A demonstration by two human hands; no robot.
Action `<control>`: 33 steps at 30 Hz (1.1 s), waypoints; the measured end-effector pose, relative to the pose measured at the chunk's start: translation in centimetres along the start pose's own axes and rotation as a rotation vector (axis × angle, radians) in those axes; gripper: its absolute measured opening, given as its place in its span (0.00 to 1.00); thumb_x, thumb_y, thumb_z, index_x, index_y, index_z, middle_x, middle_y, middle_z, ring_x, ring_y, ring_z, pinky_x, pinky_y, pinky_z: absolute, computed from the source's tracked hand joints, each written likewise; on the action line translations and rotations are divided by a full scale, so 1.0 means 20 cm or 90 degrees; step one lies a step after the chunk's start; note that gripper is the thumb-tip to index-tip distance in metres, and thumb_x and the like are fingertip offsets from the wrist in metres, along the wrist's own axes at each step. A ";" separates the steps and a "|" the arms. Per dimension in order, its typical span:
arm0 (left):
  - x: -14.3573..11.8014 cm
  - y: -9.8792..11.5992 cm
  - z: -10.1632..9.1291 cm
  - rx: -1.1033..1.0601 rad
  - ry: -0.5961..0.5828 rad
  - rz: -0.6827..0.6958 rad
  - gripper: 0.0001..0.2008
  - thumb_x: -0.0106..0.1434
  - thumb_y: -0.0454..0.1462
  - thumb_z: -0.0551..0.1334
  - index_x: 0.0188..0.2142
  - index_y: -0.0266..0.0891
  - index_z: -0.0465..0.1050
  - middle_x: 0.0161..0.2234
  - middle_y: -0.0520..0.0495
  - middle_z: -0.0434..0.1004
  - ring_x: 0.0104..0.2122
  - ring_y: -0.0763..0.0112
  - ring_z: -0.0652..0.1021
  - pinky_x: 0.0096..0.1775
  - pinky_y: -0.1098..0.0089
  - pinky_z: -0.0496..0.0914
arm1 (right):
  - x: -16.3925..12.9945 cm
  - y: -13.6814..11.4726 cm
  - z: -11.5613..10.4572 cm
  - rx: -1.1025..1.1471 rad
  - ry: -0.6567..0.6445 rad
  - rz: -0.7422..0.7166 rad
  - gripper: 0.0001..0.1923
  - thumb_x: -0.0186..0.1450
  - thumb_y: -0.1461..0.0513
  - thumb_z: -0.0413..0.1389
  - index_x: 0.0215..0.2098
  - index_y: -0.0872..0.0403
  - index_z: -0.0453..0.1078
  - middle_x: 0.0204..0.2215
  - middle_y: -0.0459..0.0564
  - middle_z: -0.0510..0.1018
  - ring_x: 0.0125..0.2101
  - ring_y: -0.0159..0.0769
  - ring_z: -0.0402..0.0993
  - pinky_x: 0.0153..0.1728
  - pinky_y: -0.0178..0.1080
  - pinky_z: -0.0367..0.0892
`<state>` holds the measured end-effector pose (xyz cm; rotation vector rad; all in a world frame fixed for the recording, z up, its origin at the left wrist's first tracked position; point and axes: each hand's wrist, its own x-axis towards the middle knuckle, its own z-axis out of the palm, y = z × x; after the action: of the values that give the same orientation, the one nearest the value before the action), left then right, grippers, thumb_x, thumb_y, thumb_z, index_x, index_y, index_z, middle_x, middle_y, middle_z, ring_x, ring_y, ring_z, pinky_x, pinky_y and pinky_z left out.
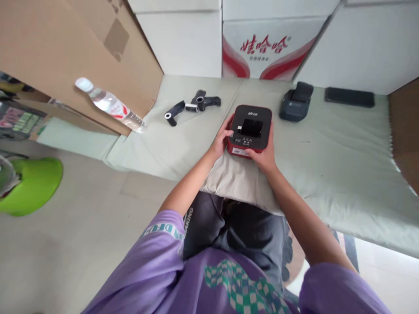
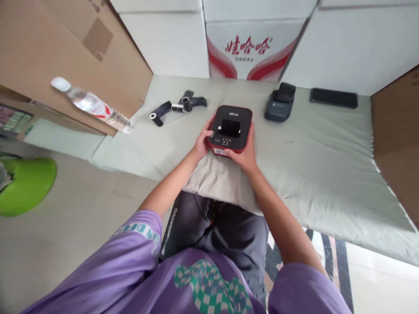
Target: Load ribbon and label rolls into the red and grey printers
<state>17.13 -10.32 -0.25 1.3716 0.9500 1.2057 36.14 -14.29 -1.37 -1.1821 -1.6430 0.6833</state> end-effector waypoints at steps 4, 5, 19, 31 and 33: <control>0.00 0.01 0.00 0.006 0.008 -0.037 0.35 0.74 0.46 0.48 0.78 0.40 0.55 0.76 0.50 0.64 0.77 0.64 0.64 0.74 0.62 0.64 | 0.01 -0.02 0.00 0.032 0.030 -0.032 0.70 0.53 0.27 0.63 0.80 0.41 0.36 0.80 0.56 0.52 0.80 0.57 0.50 0.79 0.68 0.51; 0.00 0.02 -0.01 -0.001 0.010 -0.039 0.35 0.74 0.47 0.48 0.78 0.40 0.55 0.76 0.50 0.64 0.77 0.64 0.64 0.74 0.61 0.64 | 0.01 -0.02 0.01 0.046 0.029 -0.043 0.70 0.53 0.28 0.63 0.80 0.41 0.36 0.80 0.56 0.52 0.80 0.56 0.50 0.79 0.68 0.51; 0.01 0.00 -0.02 0.048 0.013 -0.038 0.37 0.76 0.52 0.46 0.78 0.39 0.53 0.77 0.46 0.62 0.76 0.66 0.65 0.72 0.65 0.65 | 0.02 -0.06 0.02 0.024 0.034 -0.033 0.74 0.51 0.23 0.61 0.81 0.47 0.37 0.80 0.58 0.53 0.79 0.57 0.53 0.81 0.61 0.52; 0.04 -0.07 0.00 -0.220 0.063 -0.002 0.32 0.64 0.48 0.62 0.66 0.42 0.69 0.72 0.47 0.72 0.74 0.60 0.69 0.72 0.63 0.64 | 0.04 0.04 0.04 0.086 0.051 -0.099 0.70 0.49 0.30 0.71 0.79 0.41 0.45 0.77 0.56 0.60 0.78 0.60 0.56 0.78 0.68 0.53; 0.04 -0.08 0.01 -0.294 0.071 0.021 0.27 0.61 0.47 0.66 0.59 0.44 0.73 0.68 0.48 0.76 0.73 0.56 0.70 0.72 0.60 0.63 | 0.04 0.07 0.04 0.095 0.055 -0.118 0.70 0.49 0.33 0.73 0.79 0.41 0.46 0.76 0.56 0.61 0.77 0.61 0.56 0.78 0.67 0.53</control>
<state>17.58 -9.34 -1.66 0.9642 0.6684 1.4321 36.00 -12.89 -2.57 -0.9280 -1.5781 0.6167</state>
